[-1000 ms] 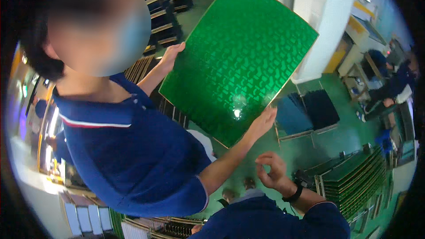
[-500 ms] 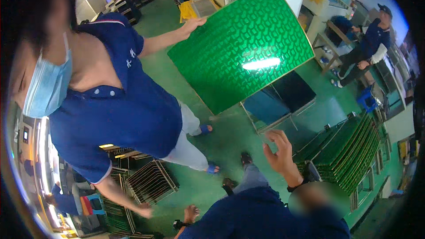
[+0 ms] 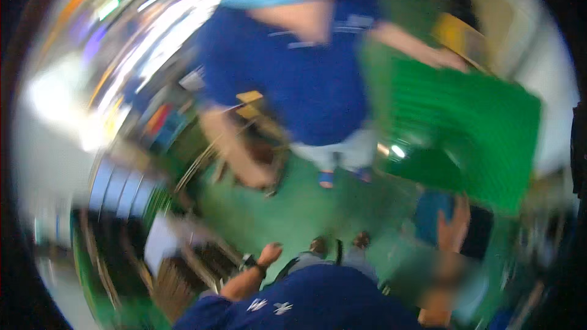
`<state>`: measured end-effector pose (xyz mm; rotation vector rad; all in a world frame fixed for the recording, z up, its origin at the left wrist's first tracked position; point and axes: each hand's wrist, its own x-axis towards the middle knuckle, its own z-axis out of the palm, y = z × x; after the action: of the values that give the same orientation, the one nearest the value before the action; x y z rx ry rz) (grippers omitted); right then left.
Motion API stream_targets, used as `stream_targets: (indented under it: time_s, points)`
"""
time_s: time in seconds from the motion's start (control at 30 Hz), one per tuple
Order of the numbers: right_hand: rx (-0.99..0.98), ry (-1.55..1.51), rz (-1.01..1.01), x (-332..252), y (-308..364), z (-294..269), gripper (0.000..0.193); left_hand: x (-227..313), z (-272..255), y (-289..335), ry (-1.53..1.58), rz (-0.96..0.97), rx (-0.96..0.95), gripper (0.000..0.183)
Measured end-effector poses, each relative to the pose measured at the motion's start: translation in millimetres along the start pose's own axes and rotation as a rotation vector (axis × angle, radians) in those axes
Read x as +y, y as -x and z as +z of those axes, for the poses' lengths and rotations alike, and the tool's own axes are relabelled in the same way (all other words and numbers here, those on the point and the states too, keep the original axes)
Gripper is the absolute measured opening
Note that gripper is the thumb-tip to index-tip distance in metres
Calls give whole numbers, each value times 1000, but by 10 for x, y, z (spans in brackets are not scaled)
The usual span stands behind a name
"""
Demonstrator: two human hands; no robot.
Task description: Handling industrial frames and components, inspecting them on a light table, and assisting with stacking green circuit boards.
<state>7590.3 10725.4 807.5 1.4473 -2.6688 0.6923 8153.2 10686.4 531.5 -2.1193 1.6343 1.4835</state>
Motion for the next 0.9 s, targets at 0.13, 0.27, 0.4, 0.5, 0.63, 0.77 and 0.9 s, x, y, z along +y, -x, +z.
stream_targets:
  time_s: [0.13, 0.27, 0.4, 0.5, 0.63, 0.77, 0.9]
  points:
    - [-324, -384, -151, -108, 165, 830, 55, -305, -11, 544, 43, 69, 249, 28]
    - [-701, -369, -529, -1158, 677, 1204, 59, -906, 317, 1068, 394, -253, 386, 21]
    - [-833, -403, -757, -1756, 975, 1283, 59, -1434, 386, 1018, 41, -134, 293, 19]
    - [-838, -442, -884, -2304, 1320, 1389, 56, -3163, 924, 1020, -441, 181, 277, 17]
    - [-772, -335, -843, -2557, 1841, 1637, 57, -3372, 749, 943, -447, 333, 228, 15]
    - [-792, -393, -777, -2669, 2148, 1487, 57, -3365, 53, 774, 357, -147, 82, 17]
    - [-737, -330, -685, -2627, 2408, 1455, 59, -3214, -412, 464, 513, -164, 49, 16]
